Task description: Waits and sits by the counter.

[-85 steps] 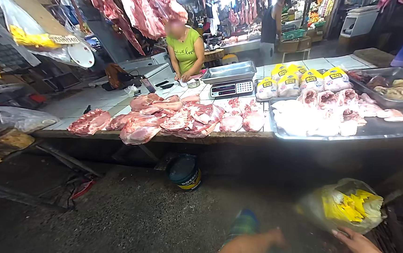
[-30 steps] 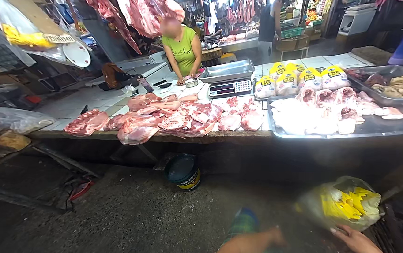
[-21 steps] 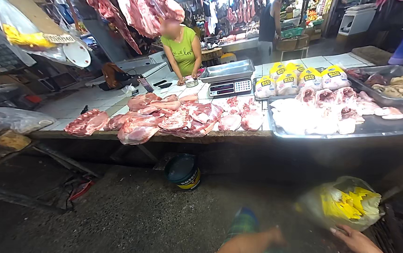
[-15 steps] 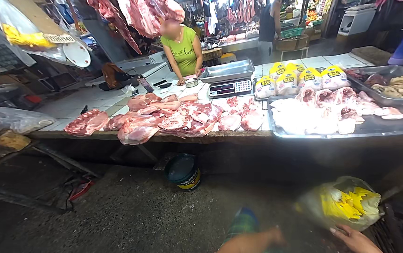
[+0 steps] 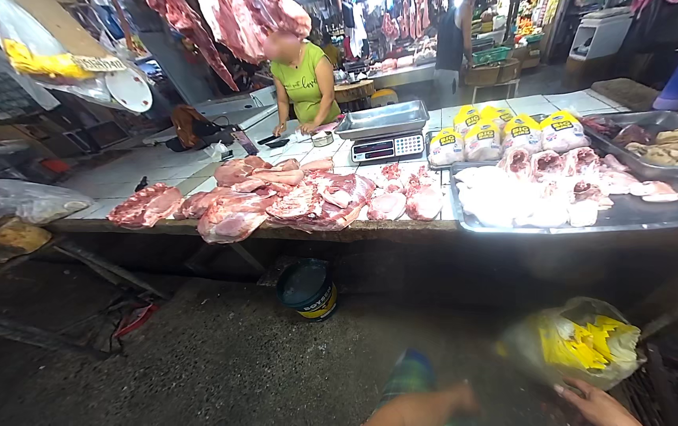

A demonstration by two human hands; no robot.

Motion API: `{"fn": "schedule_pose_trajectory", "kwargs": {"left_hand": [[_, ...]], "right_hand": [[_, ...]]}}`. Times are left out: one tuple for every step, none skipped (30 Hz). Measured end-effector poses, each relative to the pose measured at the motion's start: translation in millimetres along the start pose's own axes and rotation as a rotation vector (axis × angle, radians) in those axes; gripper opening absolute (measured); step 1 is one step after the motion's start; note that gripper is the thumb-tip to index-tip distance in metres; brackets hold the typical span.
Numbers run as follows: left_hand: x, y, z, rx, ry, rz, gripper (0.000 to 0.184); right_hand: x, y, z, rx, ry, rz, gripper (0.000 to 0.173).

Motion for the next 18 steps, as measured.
{"fn": "schedule_pose_trajectory", "kwargs": {"left_hand": [[0.2, -0.1, -0.2, 0.0, 0.001, -0.001, 0.047], [0.3, -0.4, -0.6, 0.0, 0.003, 0.0, 0.047], [0.4, -0.7, -1.0, -0.001, 0.004, 0.002, 0.047], [0.3, -0.8, -1.0, -0.001, 0.005, 0.001, 0.047], [0.0, -0.9, -1.2, -0.002, 0.004, 0.0, 0.047], [-0.4, -1.2, -1.4, -0.003, 0.004, 0.0, 0.047], [-0.8, -1.0, -1.5, -0.002, 0.004, 0.001, 0.047], [-1.1, -0.7, -1.3, 0.003, 0.006, 0.002, 0.047], [-1.5, -0.5, -0.9, 0.006, 0.007, -0.002, 0.047], [-1.3, -0.2, -0.4, 0.005, 0.003, -0.005, 0.047], [-0.9, 0.2, 0.0, 0.0, 0.001, -0.003, 0.047], [-1.4, 0.2, 0.0, -0.007, 0.007, -0.003, 0.047], [-1.9, -1.7, -1.6, -0.016, 0.016, 0.006, 0.047], [-2.6, -5.0, -4.1, -0.023, 0.02, 0.017, 0.046], [-1.8, -2.3, -2.1, -0.021, 0.023, 0.008, 0.046], [-1.3, 0.9, 0.5, -0.018, 0.024, 0.0, 0.045], [-1.4, 2.2, 2.0, -0.016, 0.021, -0.005, 0.045], [-1.8, 1.8, 2.2, -0.015, 0.013, -0.004, 0.045]], "right_hand": [[0.2, 0.5, -0.3, 0.001, -0.001, 0.001, 0.059], [0.4, 0.6, -0.6, 0.003, 0.001, 0.0, 0.059], [0.4, 1.0, -1.2, 0.003, 0.007, -0.002, 0.059], [0.4, 1.1, -1.4, 0.004, 0.008, -0.003, 0.059], [0.4, 0.8, -1.2, 0.005, 0.009, -0.002, 0.059], [0.3, 0.3, -0.6, 0.004, 0.008, -0.001, 0.059], [0.2, 0.0, -0.1, 0.003, 0.009, 0.0, 0.059], [0.4, 0.2, 0.0, 0.003, 0.011, 0.001, 0.059], [0.7, 0.7, 0.2, 0.003, 0.013, 0.003, 0.06], [1.2, 1.1, 0.1, 0.003, 0.019, 0.002, 0.06], [1.6, 1.8, -0.3, 0.001, 0.024, 0.001, 0.061], [1.8, 2.4, -0.7, 0.001, 0.028, -0.002, 0.061], [1.9, 2.2, -1.3, 0.003, 0.03, -0.004, 0.061], [2.0, 1.5, -1.6, 0.005, 0.034, -0.006, 0.061], [2.1, 0.8, -1.1, 0.011, 0.034, -0.005, 0.06], [1.9, -0.2, -0.1, 0.017, 0.032, -0.005, 0.061], [1.9, -1.4, 1.2, 0.018, 0.028, -0.003, 0.061], [2.2, -1.9, 1.6, 0.018, 0.026, 0.001, 0.06]]}}
Point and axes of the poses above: each hand's wrist, its own y-axis away from the middle knuckle, its own x-axis out of the back of the hand, z = x × y, the point moved 8 cm from there along -y, towards the middle knuckle, and after that the axes turned 7 degrees about -x, right-handed, at the moved point
